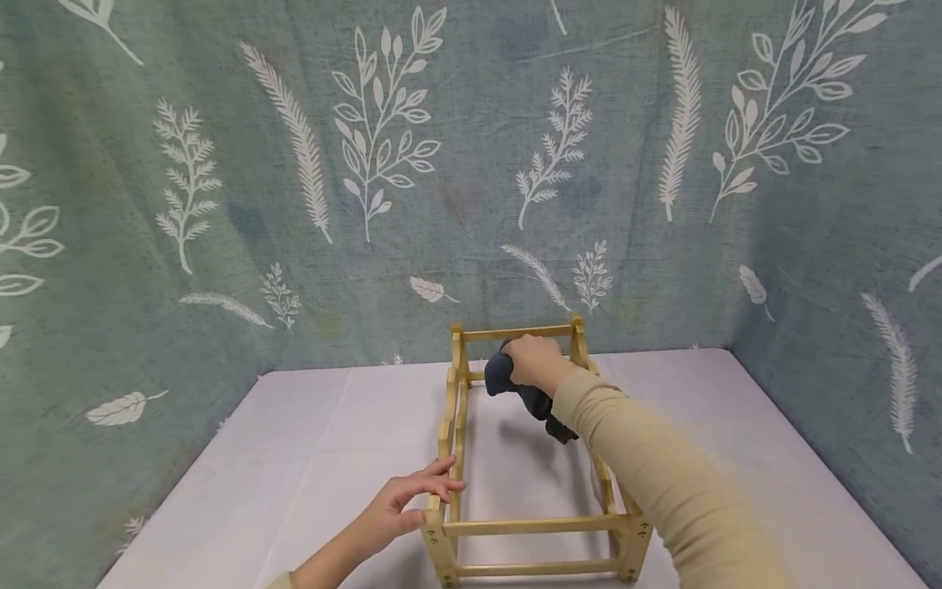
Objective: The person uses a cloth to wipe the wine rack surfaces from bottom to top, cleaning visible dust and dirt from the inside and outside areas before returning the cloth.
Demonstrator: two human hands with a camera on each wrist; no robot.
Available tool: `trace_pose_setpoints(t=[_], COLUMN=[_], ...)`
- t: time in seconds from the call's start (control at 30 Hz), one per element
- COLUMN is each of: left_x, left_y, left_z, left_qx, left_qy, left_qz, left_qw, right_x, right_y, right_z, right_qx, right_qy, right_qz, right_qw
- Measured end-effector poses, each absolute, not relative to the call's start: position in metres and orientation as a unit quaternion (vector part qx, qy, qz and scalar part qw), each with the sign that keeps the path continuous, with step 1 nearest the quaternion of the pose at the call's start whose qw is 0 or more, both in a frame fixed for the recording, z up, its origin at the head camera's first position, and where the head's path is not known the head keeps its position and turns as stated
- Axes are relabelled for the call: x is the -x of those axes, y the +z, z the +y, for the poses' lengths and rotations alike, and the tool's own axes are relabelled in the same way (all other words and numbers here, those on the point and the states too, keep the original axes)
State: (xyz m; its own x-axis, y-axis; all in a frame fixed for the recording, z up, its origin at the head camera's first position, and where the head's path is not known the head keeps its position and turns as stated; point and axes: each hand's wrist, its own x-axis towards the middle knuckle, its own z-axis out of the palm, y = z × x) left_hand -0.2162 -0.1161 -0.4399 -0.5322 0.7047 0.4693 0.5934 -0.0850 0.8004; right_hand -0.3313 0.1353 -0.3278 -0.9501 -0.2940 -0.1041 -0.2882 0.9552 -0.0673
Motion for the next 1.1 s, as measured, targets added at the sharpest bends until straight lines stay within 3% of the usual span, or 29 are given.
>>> trace_pose_setpoints(t=[0.3, 0.47, 1.1], left_x=[0.211, 0.207, 0.208], left_y=[-0.445, -0.444, -0.437], left_z=[-0.114, -0.115, -0.118], left_qx=[-0.492, -0.502, -0.516], left_qy=[0.547, 0.524, 0.484], left_qz=[0.677, 0.688, 0.705], left_qw=[0.011, -0.006, -0.043], right_x=[0.369, 0.375, 0.373], right_y=[-0.408, -0.433, -0.422], right_z=[0.096, 0.084, 0.145], right_qx=[0.171, 0.174, -0.014], right_qy=[0.054, 0.128, 0.166], right_qz=[0.982, 0.972, 0.985], right_qw=[-0.058, -0.094, -0.051])
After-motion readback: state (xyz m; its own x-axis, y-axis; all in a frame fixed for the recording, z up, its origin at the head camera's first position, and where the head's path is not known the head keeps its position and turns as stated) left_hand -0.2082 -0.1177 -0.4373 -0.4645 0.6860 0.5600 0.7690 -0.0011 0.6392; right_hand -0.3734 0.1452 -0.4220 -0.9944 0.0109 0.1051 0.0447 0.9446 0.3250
